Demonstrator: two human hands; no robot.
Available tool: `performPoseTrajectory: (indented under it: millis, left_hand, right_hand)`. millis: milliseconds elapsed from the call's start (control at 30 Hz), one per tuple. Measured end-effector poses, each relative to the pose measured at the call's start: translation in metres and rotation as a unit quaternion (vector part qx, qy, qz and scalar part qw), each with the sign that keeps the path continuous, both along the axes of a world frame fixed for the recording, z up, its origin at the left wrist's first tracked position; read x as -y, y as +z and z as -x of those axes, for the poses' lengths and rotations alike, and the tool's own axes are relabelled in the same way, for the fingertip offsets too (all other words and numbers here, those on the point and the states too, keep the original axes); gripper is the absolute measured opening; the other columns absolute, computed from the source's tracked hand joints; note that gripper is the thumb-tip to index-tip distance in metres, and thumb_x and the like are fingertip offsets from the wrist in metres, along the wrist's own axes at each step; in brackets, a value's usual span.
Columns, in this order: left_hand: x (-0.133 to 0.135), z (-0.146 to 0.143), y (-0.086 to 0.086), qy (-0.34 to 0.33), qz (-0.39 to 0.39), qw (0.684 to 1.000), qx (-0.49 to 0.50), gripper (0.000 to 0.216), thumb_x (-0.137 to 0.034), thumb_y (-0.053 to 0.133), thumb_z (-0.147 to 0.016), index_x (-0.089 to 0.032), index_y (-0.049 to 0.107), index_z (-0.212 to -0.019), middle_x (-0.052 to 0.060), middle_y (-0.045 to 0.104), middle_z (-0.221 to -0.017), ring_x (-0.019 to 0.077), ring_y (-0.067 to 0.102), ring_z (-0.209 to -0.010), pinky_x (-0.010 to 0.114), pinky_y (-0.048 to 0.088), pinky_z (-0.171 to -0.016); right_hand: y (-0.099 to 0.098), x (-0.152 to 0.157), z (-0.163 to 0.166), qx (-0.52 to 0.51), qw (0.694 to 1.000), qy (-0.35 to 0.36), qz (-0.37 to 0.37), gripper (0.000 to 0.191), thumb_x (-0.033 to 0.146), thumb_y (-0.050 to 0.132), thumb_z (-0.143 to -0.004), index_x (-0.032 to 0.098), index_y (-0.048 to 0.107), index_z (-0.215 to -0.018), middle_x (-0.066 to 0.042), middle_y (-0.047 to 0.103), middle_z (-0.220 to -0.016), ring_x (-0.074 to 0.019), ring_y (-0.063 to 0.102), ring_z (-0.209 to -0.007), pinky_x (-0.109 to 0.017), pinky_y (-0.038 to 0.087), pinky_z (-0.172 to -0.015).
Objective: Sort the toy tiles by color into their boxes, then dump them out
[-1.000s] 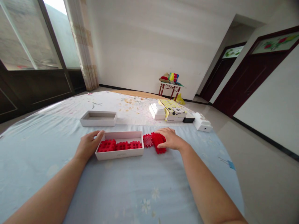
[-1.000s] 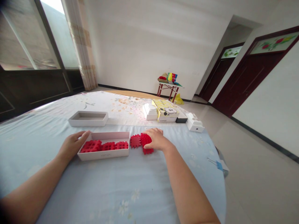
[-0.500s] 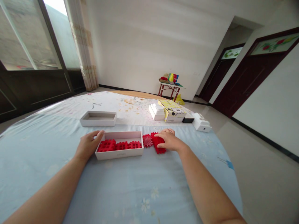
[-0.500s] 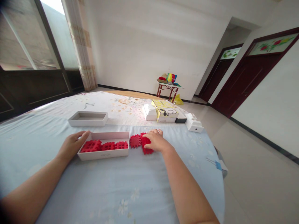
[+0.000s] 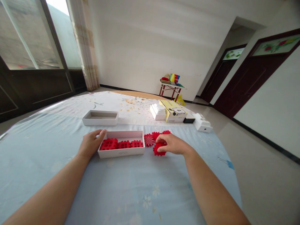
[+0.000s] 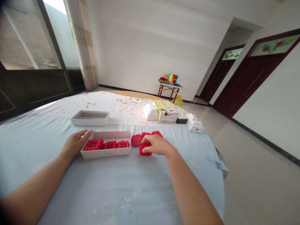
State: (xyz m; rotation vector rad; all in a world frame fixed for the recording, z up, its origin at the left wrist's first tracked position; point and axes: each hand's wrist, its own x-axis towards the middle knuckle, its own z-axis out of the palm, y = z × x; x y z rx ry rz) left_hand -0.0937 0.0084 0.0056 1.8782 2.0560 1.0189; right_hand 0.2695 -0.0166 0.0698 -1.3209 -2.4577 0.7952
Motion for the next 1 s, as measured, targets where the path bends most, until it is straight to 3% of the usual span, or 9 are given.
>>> performPoseTrajectory:
  millis: [100, 167, 300, 500, 700, 1000]
  left_hand:
    - [0.0, 0.001, 0.0, -0.003, 0.002, 1.0, 0.002, 0.052, -0.051, 0.035, -0.08, -0.013, 0.068, -0.093, 0.009, 0.071, -0.089, 0.0214, 0.062, -0.085, 0.025, 0.042, -0.075]
    - [0.0, 0.001, 0.0, -0.002, 0.001, 1.0, 0.003, 0.051, -0.051, 0.035, -0.08, -0.013, 0.068, -0.092, 0.009, 0.071, -0.089, 0.0211, 0.062, -0.085, 0.024, 0.042, -0.074]
    - [0.0, 0.0, 0.0, -0.005, 0.002, 1.0, -0.002, 0.051, -0.05, 0.035, -0.08, -0.013, 0.068, -0.092, 0.009, 0.071, -0.089, 0.0207, 0.061, -0.085, 0.023, 0.041, -0.074]
    - [0.002, -0.002, 0.003, -0.001, 0.008, 1.0, 0.0, 0.05, -0.049, 0.036, -0.08, -0.014, 0.068, -0.094, 0.009, 0.071, -0.092, 0.0206, 0.061, -0.084, 0.025, 0.042, -0.075]
    - [0.003, -0.004, 0.005, 0.0, 0.011, 1.0, 0.004, 0.05, -0.049, 0.035, -0.08, -0.014, 0.068, -0.092, 0.009, 0.071, -0.088, 0.0205, 0.061, -0.085, 0.024, 0.041, -0.074]
    - [0.004, -0.004, 0.005, 0.001, 0.013, 1.0, 0.004, 0.05, -0.048, 0.036, -0.08, -0.012, 0.068, -0.093, 0.009, 0.07, -0.088, 0.0207, 0.061, -0.084, 0.024, 0.04, -0.073]
  right_hand:
    - [-0.007, 0.002, 0.007, -0.047, 0.994, 0.032, 0.098, 0.036, 0.035, 0.071, -0.067, 0.017, 0.061, -0.096, -0.001, 0.064, -0.083, -0.0146, 0.058, -0.075, -0.023, 0.043, -0.064]
    - [-0.015, 0.003, 0.011, -0.047, 0.99, 0.042, 0.125, 0.038, 0.037, 0.072, -0.066, 0.016, 0.063, -0.097, -0.002, 0.065, -0.084, -0.0151, 0.059, -0.076, -0.023, 0.044, -0.065]
    - [-0.025, 0.004, 0.015, -0.03, 0.997, -0.005, 0.077, 0.038, 0.035, 0.067, -0.072, 0.016, 0.064, -0.105, -0.005, 0.068, -0.093, -0.0187, 0.062, -0.085, -0.027, 0.047, -0.073]
    - [-0.011, 0.014, 0.012, 0.024, 0.999, -0.032, -0.033, 0.047, 0.039, 0.061, -0.077, 0.019, 0.057, -0.118, -0.009, 0.062, -0.114, -0.0228, 0.057, -0.104, -0.033, 0.044, -0.087]
    - [-0.009, 0.03, 0.02, 0.175, 0.983, -0.013, -0.051, 0.082, 0.063, 0.07, -0.055, 0.019, 0.053, -0.122, -0.014, 0.058, -0.119, -0.033, 0.054, -0.108, -0.041, 0.043, -0.087]
    - [-0.014, 0.035, 0.029, 0.224, 0.969, 0.0, -0.104, 0.067, 0.042, 0.067, -0.063, 0.018, 0.049, -0.123, -0.014, 0.059, -0.116, -0.0315, 0.054, -0.106, -0.039, 0.043, -0.085]
